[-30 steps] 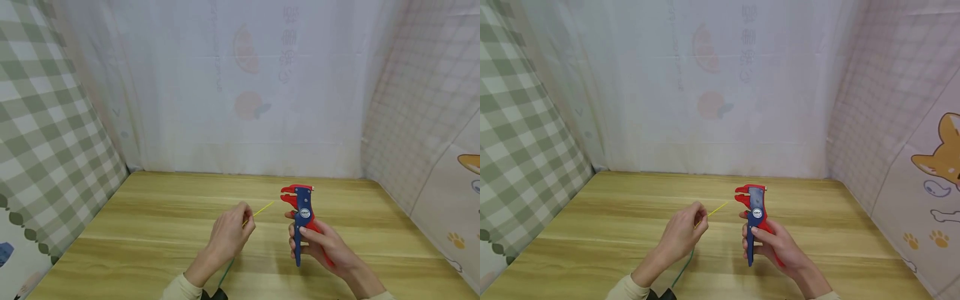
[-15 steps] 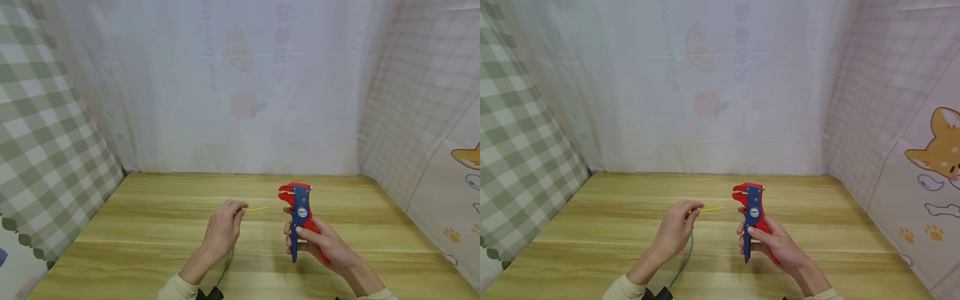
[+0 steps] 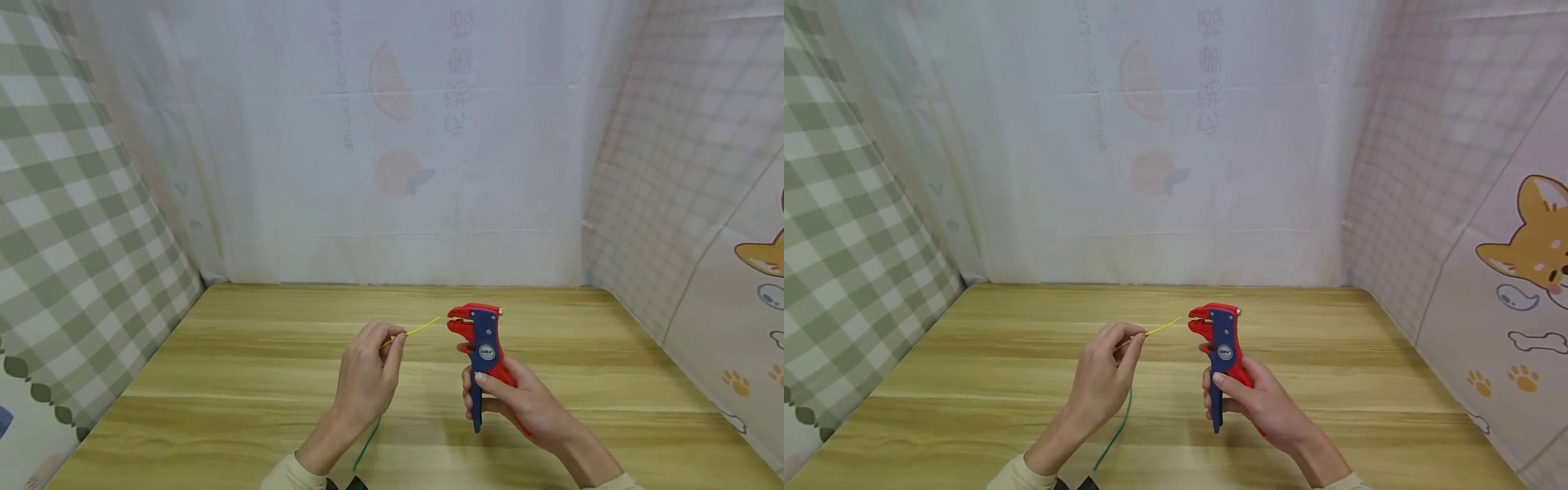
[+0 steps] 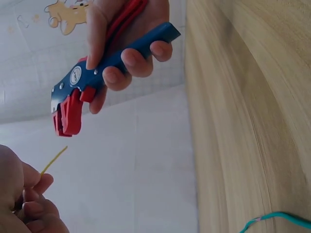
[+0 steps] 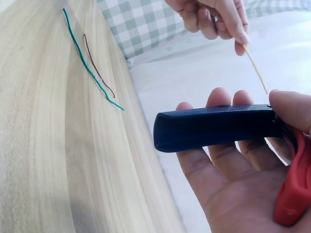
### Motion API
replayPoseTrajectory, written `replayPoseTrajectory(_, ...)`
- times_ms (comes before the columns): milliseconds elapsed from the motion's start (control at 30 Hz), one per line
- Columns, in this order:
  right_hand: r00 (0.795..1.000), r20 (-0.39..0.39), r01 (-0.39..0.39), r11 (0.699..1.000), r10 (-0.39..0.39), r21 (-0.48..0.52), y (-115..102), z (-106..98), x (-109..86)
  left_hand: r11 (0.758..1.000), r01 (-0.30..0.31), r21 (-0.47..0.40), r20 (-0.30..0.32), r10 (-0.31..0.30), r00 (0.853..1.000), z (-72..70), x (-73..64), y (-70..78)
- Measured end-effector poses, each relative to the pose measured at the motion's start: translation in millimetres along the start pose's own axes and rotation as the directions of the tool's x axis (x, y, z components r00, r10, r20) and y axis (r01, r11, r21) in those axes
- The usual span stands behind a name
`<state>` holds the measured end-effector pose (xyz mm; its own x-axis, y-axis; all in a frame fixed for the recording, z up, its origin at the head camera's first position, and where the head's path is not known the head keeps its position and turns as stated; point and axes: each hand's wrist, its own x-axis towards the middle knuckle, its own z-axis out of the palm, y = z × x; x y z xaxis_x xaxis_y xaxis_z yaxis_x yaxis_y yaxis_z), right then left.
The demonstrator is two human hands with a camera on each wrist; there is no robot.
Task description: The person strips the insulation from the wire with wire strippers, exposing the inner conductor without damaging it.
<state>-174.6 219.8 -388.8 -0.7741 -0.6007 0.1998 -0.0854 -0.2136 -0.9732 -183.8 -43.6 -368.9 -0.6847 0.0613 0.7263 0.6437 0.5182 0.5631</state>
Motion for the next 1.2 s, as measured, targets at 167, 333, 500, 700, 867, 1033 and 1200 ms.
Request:
replayPoseTrajectory(167,0.999,-0.035,-0.025,0.999,0.023,-0.048,0.2,4.3,-0.3,0.997,-0.082,0.007,-0.044,0.082,0.996,1.1,0.8,7.4)
replayPoseTrajectory(333,1.0,-0.006,-0.011,1.0,0.011,-0.015,-0.2,5.9,-0.9,0.995,-0.102,-0.015,-0.045,0.102,0.994,0.4,1.0,9.3)
replayPoseTrajectory(500,0.999,0.032,0.01,0.999,-0.011,0.033,-0.6,4.5,-1.0,0.994,-0.087,-0.071,-0.02,0.086,0.996,-3.4,3.3,4.2)
replayPoseTrajectory(700,0.998,0.062,0.027,0.998,-0.031,0.06,-1.7,3.1,-0.6,0.988,0.028,-0.15,0.079,-0.016,0.997,-9.8,5.2,-3.0)
replayPoseTrajectory(867,0.997,0.074,0.014,0.997,-0.019,0.072,-3.4,3.2,-0.7,0.975,0.102,-0.197,0.165,-0.069,0.984,-13.0,6.0,-6.9)
replayPoseTrajectory(1033,0.997,0.076,-0.016,0.997,0.01,0.069,-6.1,4.2,-1.3,0.972,0.116,-0.203,0.214,-0.072,0.974,-15.4,7.4,-7.3)
replayPoseTrajectory(1200,0.995,0.101,-0.028,0.998,0.022,0.063,-8.8,5.0,-3.6,0.973,0.131,-0.19,0.263,-0.078,0.962,-17.8,9.1,-6.5)
